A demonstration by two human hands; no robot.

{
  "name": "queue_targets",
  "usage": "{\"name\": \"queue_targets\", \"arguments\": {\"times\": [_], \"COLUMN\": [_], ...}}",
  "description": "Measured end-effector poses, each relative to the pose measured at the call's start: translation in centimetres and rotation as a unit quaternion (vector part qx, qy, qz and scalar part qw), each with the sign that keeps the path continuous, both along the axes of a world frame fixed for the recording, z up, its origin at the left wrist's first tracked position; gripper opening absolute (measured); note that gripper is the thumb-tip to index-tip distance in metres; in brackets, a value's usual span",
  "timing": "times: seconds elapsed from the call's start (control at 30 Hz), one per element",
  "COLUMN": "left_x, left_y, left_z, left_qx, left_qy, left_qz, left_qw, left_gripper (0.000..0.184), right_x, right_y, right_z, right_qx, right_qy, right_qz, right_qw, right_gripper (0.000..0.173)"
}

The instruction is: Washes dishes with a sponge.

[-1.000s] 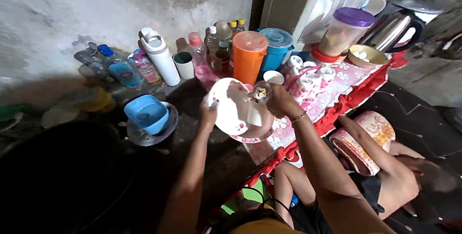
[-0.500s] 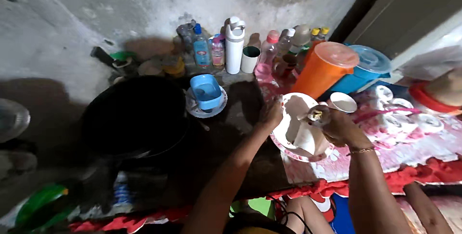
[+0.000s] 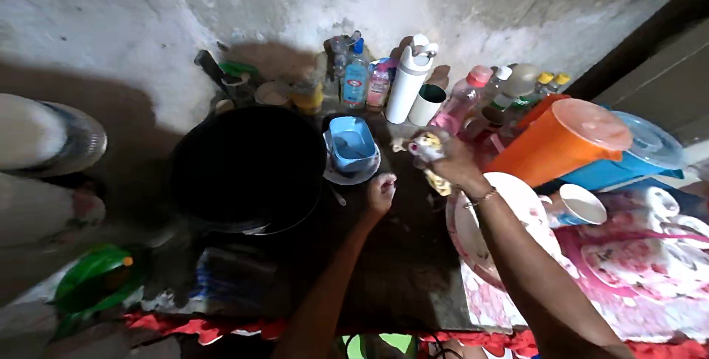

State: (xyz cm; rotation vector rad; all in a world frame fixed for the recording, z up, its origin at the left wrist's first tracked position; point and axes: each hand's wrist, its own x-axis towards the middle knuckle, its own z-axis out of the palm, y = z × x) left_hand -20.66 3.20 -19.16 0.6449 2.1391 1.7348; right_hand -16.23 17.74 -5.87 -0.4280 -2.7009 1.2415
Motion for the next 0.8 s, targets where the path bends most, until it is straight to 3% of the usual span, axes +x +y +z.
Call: {"name": "queue_targets", "arguments": {"times": [0.07, 0.13, 0.27, 0.4, 0.6, 0.73, 0.8], "left_x": [-1.1, -2.1, -3.5, -4.4, -5.1, -5.3, -5.3], "left_y": [-2.2, -4.0, -7.0, -8.4, -8.3, -8.3, -8.2], "left_z": [-1.2, -1.9, -2.5, -2.7, -2.1, -3.6, -4.6], "left_qx": [-0.029, -0.055, -0.065, -0.061, -0.108, -0.094, -0.087], "left_qy": [-0.046, -0.096, -0.128, -0.145, -0.111, -0.077, -0.048], "left_qz": [0.015, 0.023, 0.024, 0.010, -0.022, 0.003, 0.012], "left_qw": [0.998, 0.994, 0.989, 0.987, 0.988, 0.993, 0.995], "left_gripper": [0.032, 0.034, 0.035, 0.035, 0.033, 0.032, 0.031], "right_x": [-3.8, -7.7, -15.2, -23.0, -31.9, -37.2, -38.9], "right_y": [-2.1, -3.5, -6.8, -10.5, -14.5, -16.4, -17.2], "right_z": [-1.5, -3.2, -4.5, -3.8, -2.9, -3.8, -4.4], "right_qx": [-0.078, -0.151, -0.159, -0.080, 0.050, 0.067, 0.123], "right_qy": [-0.017, -0.032, -0.012, 0.007, 0.129, 0.203, 0.188], "right_qz": [0.046, 0.074, 0.114, 0.143, 0.220, 0.240, 0.252], "right_qw": [0.996, 0.985, 0.981, 0.986, 0.966, 0.947, 0.941], "right_gripper": [0.032, 0.034, 0.039, 0.040, 0.046, 0.047, 0.047]}}
